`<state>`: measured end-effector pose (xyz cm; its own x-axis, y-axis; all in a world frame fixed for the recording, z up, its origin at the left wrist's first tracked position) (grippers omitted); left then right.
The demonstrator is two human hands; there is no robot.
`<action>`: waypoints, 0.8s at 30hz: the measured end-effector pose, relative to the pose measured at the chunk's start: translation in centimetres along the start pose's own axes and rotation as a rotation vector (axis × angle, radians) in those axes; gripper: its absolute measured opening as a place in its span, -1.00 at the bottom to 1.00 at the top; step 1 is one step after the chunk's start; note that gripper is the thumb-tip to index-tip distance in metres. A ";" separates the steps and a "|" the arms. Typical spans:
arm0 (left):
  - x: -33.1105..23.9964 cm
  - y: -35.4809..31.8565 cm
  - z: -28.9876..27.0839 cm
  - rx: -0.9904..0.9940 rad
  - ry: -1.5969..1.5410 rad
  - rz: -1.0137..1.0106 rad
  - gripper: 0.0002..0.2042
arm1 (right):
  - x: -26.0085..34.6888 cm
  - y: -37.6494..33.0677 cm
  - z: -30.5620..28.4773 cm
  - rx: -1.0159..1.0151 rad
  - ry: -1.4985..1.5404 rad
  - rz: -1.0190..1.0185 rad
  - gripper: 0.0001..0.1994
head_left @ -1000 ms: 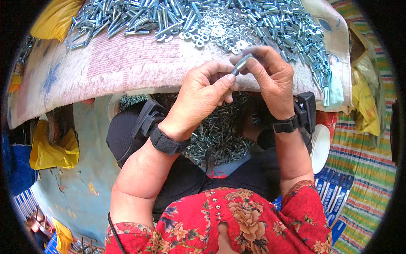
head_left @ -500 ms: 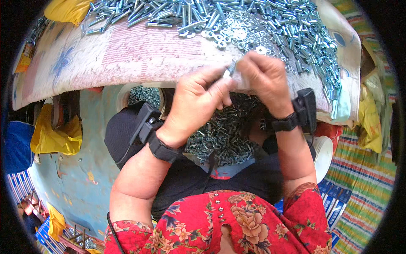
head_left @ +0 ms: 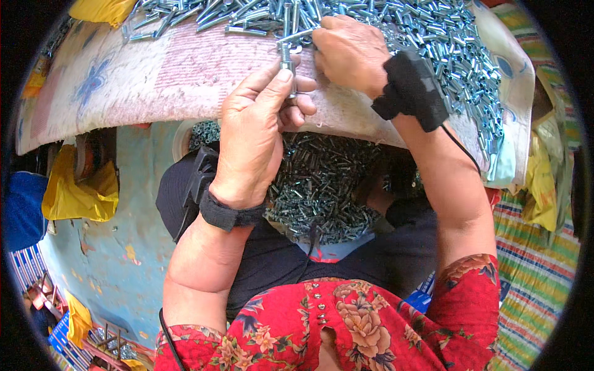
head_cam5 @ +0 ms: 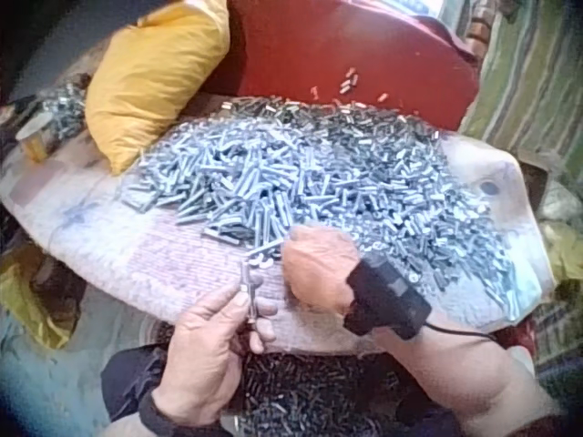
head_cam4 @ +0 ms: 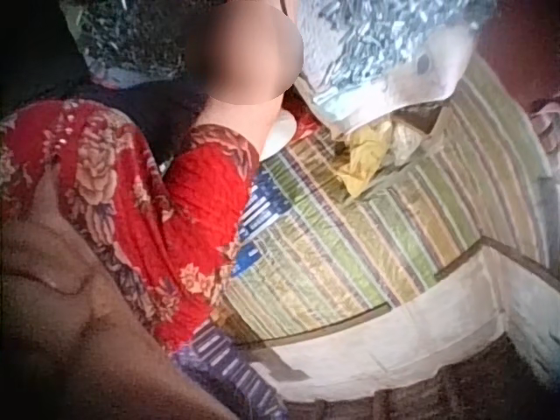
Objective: Assembling bolts by placing washers on them and screwing on nuts.
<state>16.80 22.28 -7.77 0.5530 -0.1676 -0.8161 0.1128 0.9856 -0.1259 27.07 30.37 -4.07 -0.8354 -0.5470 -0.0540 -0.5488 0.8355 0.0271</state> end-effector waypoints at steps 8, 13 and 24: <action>1.1 0.0 0.4 0.060 -0.040 -0.068 -0.82 | 0.2 -1.9 -1.7 -0.467 0.058 -0.107 -0.93; 2.1 -0.1 1.9 0.183 -0.064 -0.137 -0.75 | -3.6 -3.0 -3.5 -0.671 0.228 0.075 -0.77; 3.7 -1.7 5.8 0.395 0.134 -0.185 -0.76 | -0.6 -12.3 -3.8 -0.756 0.740 0.086 -0.95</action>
<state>23.42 19.85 -7.30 0.3853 -0.3098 -0.8692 0.5203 0.8509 -0.0727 34.16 20.22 -0.55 -0.5434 -0.5958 0.5914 -0.1506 0.7623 0.6295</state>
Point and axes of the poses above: each hand's wrist, its own y-axis towards the middle knuckle, its own z-axis out of the palm, x = y × z, the point moved 7 cm from there along y, towards the middle knuckle, and after that the axes turned 6 degrees about y, right-handed, at the moved point
